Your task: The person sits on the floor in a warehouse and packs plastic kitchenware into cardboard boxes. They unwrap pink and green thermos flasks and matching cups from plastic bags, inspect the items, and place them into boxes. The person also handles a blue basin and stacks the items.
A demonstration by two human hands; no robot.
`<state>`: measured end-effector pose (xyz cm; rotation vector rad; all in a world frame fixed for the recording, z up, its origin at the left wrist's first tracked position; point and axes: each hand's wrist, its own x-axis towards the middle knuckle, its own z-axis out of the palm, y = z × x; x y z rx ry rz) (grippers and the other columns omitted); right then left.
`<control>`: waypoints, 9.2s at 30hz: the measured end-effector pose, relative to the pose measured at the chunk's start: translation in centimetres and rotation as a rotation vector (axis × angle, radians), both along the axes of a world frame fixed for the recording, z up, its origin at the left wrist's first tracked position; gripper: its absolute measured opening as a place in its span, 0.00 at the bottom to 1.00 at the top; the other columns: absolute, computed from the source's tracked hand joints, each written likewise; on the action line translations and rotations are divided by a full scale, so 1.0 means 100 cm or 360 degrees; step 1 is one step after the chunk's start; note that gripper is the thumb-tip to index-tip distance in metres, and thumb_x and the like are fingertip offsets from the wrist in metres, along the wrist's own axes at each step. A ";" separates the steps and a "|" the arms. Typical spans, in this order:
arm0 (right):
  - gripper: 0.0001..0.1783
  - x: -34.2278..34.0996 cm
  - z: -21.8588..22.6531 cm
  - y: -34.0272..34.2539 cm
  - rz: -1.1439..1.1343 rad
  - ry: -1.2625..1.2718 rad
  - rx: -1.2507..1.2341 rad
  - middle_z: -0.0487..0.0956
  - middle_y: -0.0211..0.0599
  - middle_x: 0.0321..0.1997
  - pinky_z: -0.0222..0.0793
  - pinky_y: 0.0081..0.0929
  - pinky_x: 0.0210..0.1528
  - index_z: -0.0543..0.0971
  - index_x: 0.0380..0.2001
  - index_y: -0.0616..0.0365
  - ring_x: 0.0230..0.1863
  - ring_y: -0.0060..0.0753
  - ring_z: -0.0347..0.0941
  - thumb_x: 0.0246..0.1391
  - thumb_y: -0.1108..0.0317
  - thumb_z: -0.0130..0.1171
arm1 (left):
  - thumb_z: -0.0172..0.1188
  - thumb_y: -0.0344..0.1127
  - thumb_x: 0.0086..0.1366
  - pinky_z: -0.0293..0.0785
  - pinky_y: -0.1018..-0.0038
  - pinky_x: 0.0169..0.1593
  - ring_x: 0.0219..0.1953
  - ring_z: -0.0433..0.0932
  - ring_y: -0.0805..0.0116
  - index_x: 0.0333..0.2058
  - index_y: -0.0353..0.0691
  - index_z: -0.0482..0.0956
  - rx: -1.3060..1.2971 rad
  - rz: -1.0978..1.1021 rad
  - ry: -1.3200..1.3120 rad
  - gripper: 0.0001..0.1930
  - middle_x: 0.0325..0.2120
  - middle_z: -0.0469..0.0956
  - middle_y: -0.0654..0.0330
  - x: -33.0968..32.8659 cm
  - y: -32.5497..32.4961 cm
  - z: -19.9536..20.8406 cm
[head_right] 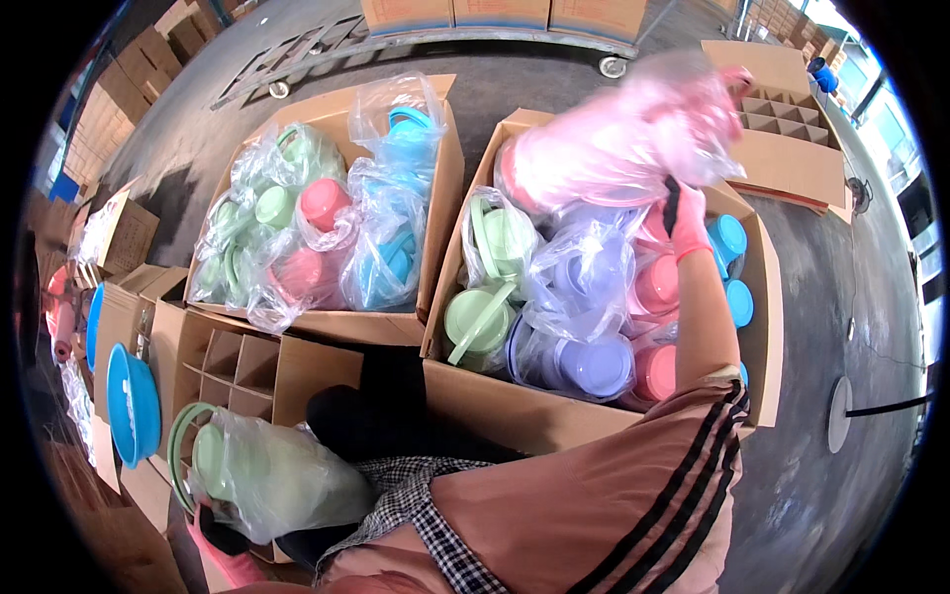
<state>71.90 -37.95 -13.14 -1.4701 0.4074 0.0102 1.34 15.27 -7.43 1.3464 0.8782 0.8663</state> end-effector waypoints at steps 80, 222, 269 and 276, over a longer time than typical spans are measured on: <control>0.24 -0.032 -0.081 0.088 0.0049 -0.0336 -0.1341 0.75 0.50 0.38 0.64 0.38 0.45 0.74 0.37 0.63 0.42 0.48 0.71 0.38 0.57 0.58 | 0.50 0.36 0.58 0.64 0.79 0.24 0.23 0.71 0.71 0.32 0.34 0.74 0.0212 -0.0786 -0.0571 0.10 0.26 0.75 0.57 0.501 -0.066 0.202; 0.32 -0.123 -0.027 -0.058 0.0595 0.0338 -0.2681 0.69 0.52 0.48 0.61 0.38 0.51 0.65 0.47 0.61 0.50 0.49 0.65 0.38 0.55 0.55 | 0.42 0.33 0.60 0.62 0.72 0.52 0.50 0.66 0.64 0.53 0.34 0.59 -0.1144 -0.0856 -0.0193 0.22 0.48 0.66 0.54 0.123 -0.132 -0.088; 0.14 -0.543 0.090 0.431 0.2937 -0.0381 -0.0299 0.73 0.28 0.31 0.63 0.16 0.34 0.72 0.37 0.65 0.31 0.18 0.65 0.46 0.70 0.55 | 0.50 0.34 0.59 0.66 0.74 0.49 0.46 0.67 0.69 0.50 0.38 0.63 -0.0538 0.0493 -0.0842 0.19 0.44 0.67 0.59 -0.044 -0.139 -0.127; 0.13 -0.547 0.067 0.446 0.3097 -0.0147 -0.0025 0.72 0.26 0.28 0.62 0.14 0.28 0.72 0.35 0.65 0.26 0.15 0.64 0.44 0.72 0.59 | 0.50 0.33 0.58 0.66 0.74 0.47 0.45 0.67 0.70 0.49 0.38 0.64 -0.0637 0.0552 -0.0634 0.19 0.42 0.68 0.59 -0.050 -0.143 -0.129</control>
